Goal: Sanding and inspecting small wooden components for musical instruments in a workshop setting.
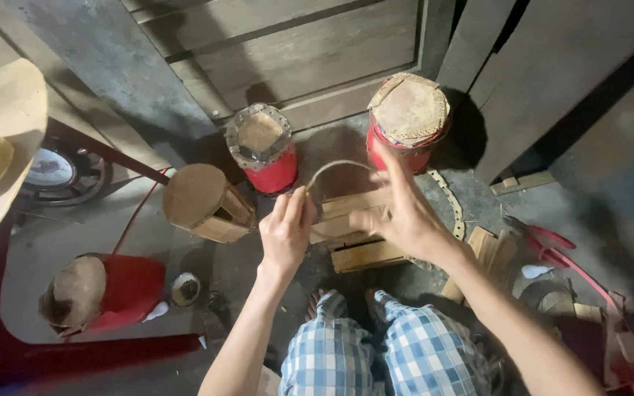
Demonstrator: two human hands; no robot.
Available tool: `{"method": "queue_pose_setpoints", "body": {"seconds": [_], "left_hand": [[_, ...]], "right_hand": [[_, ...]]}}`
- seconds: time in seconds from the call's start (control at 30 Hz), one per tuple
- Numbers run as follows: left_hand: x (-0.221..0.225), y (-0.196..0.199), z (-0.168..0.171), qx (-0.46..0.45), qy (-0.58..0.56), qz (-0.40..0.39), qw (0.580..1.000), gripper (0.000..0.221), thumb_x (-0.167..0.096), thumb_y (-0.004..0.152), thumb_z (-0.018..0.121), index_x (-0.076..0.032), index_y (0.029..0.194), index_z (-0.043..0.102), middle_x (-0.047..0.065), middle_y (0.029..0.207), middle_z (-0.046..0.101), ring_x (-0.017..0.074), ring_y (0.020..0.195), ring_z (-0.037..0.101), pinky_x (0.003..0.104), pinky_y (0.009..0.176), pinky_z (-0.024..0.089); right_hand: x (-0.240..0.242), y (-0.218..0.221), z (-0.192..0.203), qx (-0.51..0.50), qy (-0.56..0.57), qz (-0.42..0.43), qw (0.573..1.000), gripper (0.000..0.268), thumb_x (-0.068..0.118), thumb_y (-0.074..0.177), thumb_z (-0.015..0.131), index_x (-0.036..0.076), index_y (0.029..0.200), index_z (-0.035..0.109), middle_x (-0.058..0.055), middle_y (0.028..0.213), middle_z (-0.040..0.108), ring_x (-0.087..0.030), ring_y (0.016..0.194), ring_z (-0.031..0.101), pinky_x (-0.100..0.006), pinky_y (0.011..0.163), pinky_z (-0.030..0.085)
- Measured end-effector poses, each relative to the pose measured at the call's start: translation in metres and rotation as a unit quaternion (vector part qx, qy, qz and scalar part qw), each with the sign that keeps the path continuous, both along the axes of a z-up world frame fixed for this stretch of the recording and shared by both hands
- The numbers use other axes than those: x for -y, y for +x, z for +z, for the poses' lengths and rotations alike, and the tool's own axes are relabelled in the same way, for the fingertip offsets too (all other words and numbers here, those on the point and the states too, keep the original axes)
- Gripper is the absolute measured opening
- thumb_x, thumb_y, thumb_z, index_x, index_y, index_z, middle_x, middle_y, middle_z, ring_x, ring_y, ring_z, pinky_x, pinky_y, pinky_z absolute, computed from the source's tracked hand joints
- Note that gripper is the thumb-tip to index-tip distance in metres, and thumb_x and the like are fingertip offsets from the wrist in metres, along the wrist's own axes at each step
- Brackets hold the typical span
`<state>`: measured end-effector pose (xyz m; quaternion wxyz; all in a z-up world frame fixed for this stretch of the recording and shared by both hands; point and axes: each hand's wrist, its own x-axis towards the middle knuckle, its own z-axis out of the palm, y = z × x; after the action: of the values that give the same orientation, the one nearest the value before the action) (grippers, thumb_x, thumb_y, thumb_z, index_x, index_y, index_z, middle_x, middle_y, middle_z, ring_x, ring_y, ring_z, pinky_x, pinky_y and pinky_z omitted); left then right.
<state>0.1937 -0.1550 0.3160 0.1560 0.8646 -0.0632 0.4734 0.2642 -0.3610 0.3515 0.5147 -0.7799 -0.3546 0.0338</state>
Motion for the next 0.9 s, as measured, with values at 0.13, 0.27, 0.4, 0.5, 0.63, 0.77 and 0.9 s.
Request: {"method": "queue_pose_setpoints", "body": {"seconds": [0.13,0.27,0.4,0.5,0.63,0.77,0.9], "left_hand": [[0.012,0.006,0.008,0.012,0.064,-0.060,0.996,0.015,0.005,0.088,0.069,0.002,0.102,0.071,0.009,0.076,0.060,0.0227,0.050,0.062,0.030,0.046,0.052],[0.008,0.012,0.009,0.009,0.112,-0.087,0.990,0.013,-0.001,0.090,0.068,-0.002,0.102,0.071,0.007,0.079,0.059,0.0208,0.053,0.062,0.029,0.048,0.052],[0.002,0.017,0.014,0.036,0.161,-0.132,0.977,0.005,-0.004,0.093,0.066,-0.006,0.091,0.071,0.005,0.078,0.056,0.0198,0.053,0.057,0.028,0.051,0.046],[-0.004,0.021,0.013,0.043,0.203,-0.140,0.968,0.009,-0.006,0.095,0.065,-0.008,0.088,0.071,0.007,0.083,0.057,0.0213,0.058,0.055,0.031,0.053,0.042],[-0.010,0.027,0.017,0.054,0.253,-0.146,0.955,0.014,-0.007,0.097,0.064,-0.009,0.085,0.069,0.012,0.091,0.059,0.0262,0.067,0.053,0.036,0.058,0.038],[-0.010,0.034,0.040,0.061,0.258,-0.182,0.947,0.018,-0.006,0.100,0.059,-0.006,0.084,0.067,0.012,0.089,0.056,0.0307,0.076,0.053,0.038,0.066,0.039],[-0.004,0.028,0.058,-0.087,0.206,-0.175,0.959,0.009,-0.013,0.096,0.068,-0.007,0.091,0.073,0.008,0.092,0.063,0.0263,0.095,0.055,0.038,0.080,0.039]], "right_hand": [[-0.014,0.020,0.010,0.107,-0.070,-0.044,0.991,0.059,0.037,0.103,0.056,0.015,0.156,0.040,-0.015,0.122,0.066,-0.040,0.116,0.062,-0.056,0.092,0.053],[-0.018,0.014,0.043,0.000,-0.144,0.012,0.989,0.038,0.036,0.106,0.046,0.015,0.123,0.072,-0.012,0.105,0.074,-0.031,0.108,0.072,-0.045,0.090,0.058],[-0.015,0.018,0.051,-0.098,-0.230,0.035,0.968,0.031,0.032,0.103,0.050,0.015,0.107,0.076,-0.014,0.111,0.077,-0.035,0.117,0.070,-0.050,0.097,0.055],[-0.014,0.038,0.016,-0.155,-0.204,0.087,0.963,0.028,0.028,0.103,0.051,0.009,0.095,0.070,-0.010,0.092,0.071,-0.027,0.089,0.067,-0.042,0.076,0.055],[-0.015,0.049,-0.006,-0.374,-0.030,0.159,0.913,0.035,0.026,0.108,0.045,0.004,0.102,0.071,-0.003,0.092,0.064,-0.002,0.061,0.048,-0.021,0.056,0.051],[-0.014,0.065,-0.049,-0.389,0.021,0.155,0.908,0.028,0.023,0.108,0.051,0.004,0.107,0.071,-0.003,0.094,0.062,-0.003,0.067,0.051,-0.020,0.059,0.050],[-0.012,0.068,-0.071,-0.325,0.011,0.141,0.935,0.024,0.020,0.107,0.052,0.006,0.100,0.070,0.000,0.085,0.064,-0.005,0.067,0.056,-0.022,0.057,0.052]]}}
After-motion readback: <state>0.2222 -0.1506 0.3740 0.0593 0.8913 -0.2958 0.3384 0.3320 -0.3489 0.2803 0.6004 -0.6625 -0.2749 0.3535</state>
